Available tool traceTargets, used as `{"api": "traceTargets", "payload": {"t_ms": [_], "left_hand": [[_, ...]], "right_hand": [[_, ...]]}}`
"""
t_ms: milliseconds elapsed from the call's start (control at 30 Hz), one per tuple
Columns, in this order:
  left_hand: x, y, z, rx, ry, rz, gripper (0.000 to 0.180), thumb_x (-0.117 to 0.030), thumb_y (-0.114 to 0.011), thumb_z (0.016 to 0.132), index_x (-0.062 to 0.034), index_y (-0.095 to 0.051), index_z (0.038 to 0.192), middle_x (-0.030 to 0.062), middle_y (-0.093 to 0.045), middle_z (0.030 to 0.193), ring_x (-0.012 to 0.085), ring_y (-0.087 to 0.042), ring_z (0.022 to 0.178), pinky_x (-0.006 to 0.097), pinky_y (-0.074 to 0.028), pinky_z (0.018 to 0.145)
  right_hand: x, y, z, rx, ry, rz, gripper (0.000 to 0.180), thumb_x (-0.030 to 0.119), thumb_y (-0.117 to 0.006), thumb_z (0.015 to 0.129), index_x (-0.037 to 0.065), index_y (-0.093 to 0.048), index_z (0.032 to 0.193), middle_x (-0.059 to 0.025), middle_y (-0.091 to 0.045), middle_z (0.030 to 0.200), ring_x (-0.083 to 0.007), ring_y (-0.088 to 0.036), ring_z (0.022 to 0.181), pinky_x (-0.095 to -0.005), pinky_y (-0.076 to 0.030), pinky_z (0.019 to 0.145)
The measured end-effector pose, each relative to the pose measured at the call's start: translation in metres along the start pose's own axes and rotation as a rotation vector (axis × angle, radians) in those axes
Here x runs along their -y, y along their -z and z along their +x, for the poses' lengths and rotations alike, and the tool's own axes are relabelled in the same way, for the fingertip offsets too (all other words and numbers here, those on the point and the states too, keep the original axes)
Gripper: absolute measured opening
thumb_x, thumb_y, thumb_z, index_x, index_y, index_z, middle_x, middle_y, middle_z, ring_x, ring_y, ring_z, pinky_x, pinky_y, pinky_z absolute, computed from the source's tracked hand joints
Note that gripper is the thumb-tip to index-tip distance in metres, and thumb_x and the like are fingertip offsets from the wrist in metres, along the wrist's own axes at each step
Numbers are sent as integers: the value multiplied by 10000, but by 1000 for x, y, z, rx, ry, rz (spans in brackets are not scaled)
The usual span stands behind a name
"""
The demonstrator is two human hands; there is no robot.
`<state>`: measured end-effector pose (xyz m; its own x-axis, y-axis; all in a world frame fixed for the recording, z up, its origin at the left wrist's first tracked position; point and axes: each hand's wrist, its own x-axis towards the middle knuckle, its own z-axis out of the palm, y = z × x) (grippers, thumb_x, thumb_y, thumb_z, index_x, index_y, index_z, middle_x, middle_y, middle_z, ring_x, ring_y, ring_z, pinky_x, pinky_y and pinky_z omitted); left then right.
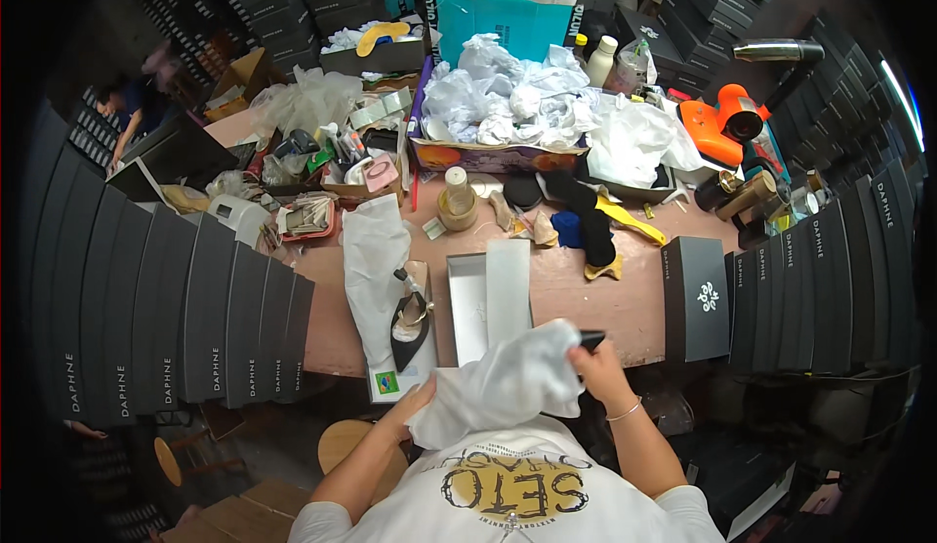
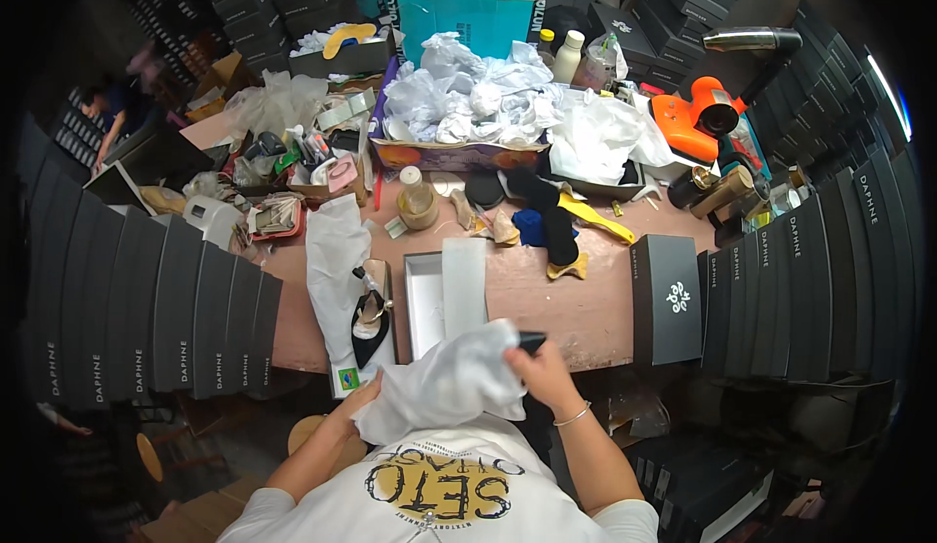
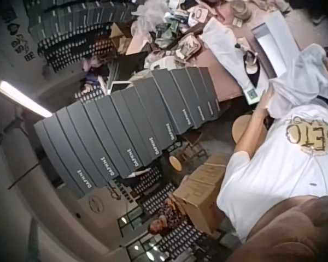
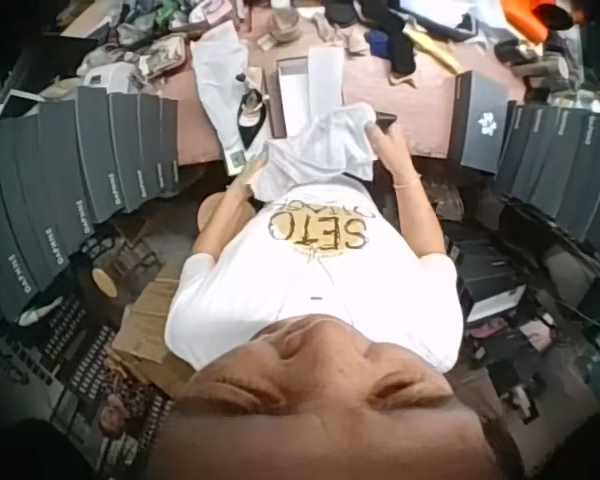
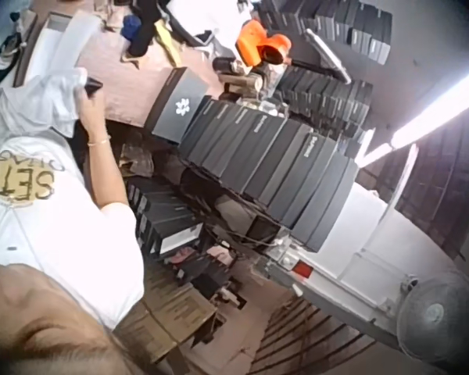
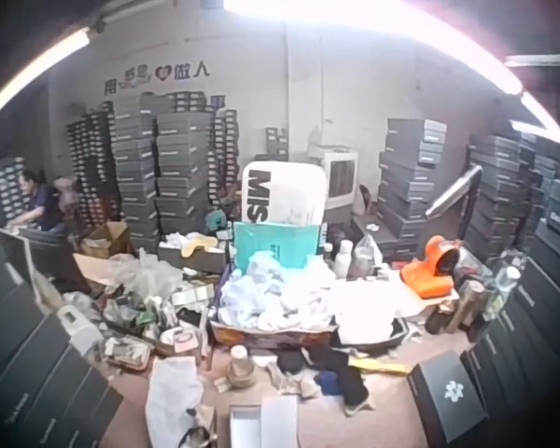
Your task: The person is packing high-heeled shoes into boxes, including wrapping them in tissue paper and adding foam inserts.
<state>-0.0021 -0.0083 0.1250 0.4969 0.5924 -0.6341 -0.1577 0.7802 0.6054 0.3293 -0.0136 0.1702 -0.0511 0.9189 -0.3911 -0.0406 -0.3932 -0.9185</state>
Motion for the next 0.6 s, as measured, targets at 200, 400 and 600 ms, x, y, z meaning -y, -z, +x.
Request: {"api": "traceTargets", "payload": {"t_ms": [200, 400, 600], "left_hand": [[-51, -33, 8, -525, -652, -401, 412, -325, -473, 979, 21, -547, 1190, 126, -563, 1216, 246, -571, 1082, 381, -450, 943], [-26, -72, 95, -105, -875, 1805, 382, -274, -669, 783, -47, -593, 1081, 170, -552, 1200, 308, -467, 1203, 549, -260, 1050], [-73, -74, 80, 70, -575, 686, 843, -595, -577, 843, 4, -349, 1391, 184, -555, 1230, 241, -524, 1163, 359, -386, 1003]], "right_hand": [[-15, 76, 27, -572, 245, 221, 358, 293, -647, 902, -28, -612, 1054, -51, -645, 986, -130, -602, 863, -266, -508, 740], [42, 86, 39, -588, 469, -128, 355, 288, -665, 891, -41, -619, 1017, -37, -636, 938, -114, -569, 829, -256, -457, 770], [79, 44, 44, -306, 403, -330, 290, 275, -675, 874, -5, -644, 941, -41, -661, 785, -92, -576, 705, -263, -474, 627]]}}
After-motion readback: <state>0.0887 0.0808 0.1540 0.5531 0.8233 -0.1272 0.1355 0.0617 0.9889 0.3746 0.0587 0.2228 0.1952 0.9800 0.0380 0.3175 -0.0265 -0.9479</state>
